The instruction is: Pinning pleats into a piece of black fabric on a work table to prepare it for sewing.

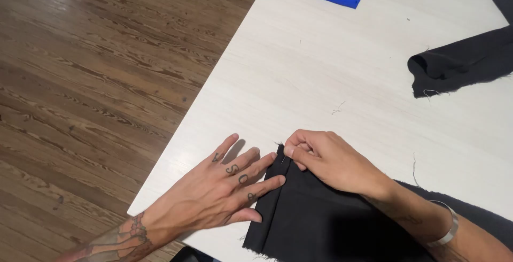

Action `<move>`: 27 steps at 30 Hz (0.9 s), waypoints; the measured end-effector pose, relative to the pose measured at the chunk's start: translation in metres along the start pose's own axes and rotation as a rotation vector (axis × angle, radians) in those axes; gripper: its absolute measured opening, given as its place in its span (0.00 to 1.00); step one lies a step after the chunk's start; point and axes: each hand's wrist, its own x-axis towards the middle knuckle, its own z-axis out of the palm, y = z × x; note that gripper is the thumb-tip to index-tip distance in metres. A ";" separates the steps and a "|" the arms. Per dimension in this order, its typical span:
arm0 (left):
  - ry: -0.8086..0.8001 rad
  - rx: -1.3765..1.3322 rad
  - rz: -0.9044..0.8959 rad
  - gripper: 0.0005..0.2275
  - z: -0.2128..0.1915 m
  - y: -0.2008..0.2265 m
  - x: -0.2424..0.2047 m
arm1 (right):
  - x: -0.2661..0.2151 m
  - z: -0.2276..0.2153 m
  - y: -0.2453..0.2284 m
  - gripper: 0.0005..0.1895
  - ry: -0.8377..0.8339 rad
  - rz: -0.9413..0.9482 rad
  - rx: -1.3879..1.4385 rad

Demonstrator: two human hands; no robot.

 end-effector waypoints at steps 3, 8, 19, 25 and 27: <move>-0.004 -0.022 -0.060 0.37 -0.001 0.006 -0.001 | -0.006 0.002 -0.010 0.16 0.061 0.035 -0.087; 0.005 -0.021 -0.089 0.37 -0.002 0.009 -0.003 | 0.000 0.008 0.005 0.17 0.092 -0.075 -0.181; 0.012 -0.013 -0.111 0.37 -0.001 0.009 -0.001 | 0.000 0.006 -0.001 0.16 -0.018 -0.048 -0.036; -0.018 0.021 -0.080 0.35 -0.006 0.008 0.001 | 0.005 0.008 0.007 0.17 -0.047 -0.032 0.052; -0.018 0.025 -0.095 0.36 -0.003 0.010 -0.001 | 0.007 0.010 0.012 0.18 -0.088 -0.044 0.162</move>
